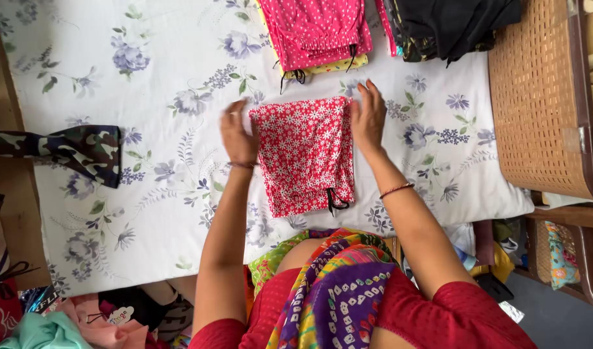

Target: Fold various pieces of clothing on a table.

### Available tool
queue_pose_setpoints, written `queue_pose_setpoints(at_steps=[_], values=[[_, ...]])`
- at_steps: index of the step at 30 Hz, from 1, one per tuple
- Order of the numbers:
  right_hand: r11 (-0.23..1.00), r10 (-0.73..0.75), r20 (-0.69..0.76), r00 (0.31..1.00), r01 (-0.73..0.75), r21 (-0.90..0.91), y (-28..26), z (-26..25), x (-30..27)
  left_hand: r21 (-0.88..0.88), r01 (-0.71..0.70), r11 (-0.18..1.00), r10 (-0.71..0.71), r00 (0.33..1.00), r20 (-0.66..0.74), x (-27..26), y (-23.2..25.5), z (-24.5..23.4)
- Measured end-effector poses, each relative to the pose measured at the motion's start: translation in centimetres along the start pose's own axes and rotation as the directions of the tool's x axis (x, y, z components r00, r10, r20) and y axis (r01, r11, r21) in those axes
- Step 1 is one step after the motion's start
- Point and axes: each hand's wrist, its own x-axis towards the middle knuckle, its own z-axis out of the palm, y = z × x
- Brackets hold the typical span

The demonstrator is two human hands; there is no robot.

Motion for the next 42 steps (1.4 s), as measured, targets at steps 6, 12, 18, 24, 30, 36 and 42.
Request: queue_pose_setpoints(at_steps=[6, 12, 18, 24, 30, 36, 42], values=[[0.941, -0.231, 0.390, 0.891, 0.306, -0.142, -1.9, 1.6, -6.0, 0.100, -0.292, 0.951, 0.198, 0.826, 0.528, -3.7, 3.7, -1.1], [0.688, -0.721, 0.284, 0.632, 0.703, 0.183, -4.6, -4.4, -12.3, -0.100, -0.511, 0.854, 0.456, 0.641, 0.618, -10.9, 5.6, -4.3], [0.737, -0.675, 0.172, 0.717, 0.644, 0.206, -2.9, -5.5, -16.2, -0.155, -0.495, 0.855, 0.459, 0.583, 0.671, -12.1, 7.4, -6.4], [0.796, -0.605, 0.275, 0.748, 0.570, 0.201, -2.5, -5.3, -16.8, -0.213, -0.601, 0.770, 0.626, 0.648, 0.434, -11.8, 9.1, -7.2], [0.853, -0.519, 0.408, 0.751, 0.429, 0.297, -4.6, -6.0, -13.8, -0.056, -0.296, 0.953, 0.214, 0.533, 0.819, -12.7, 8.1, -5.3], [0.923, -0.376, 0.213, 0.902, 0.384, 0.005, -8.3, -1.8, -8.5, 0.057, -0.354, 0.934, 0.297, 0.852, 0.431, -6.9, 9.0, -2.0], [0.911, -0.249, 0.465, 0.850, 0.368, -0.186, -5.5, 2.6, -6.4, 0.106, -0.310, 0.945, 0.228, 0.854, 0.467, -5.6, 4.9, 1.7]])
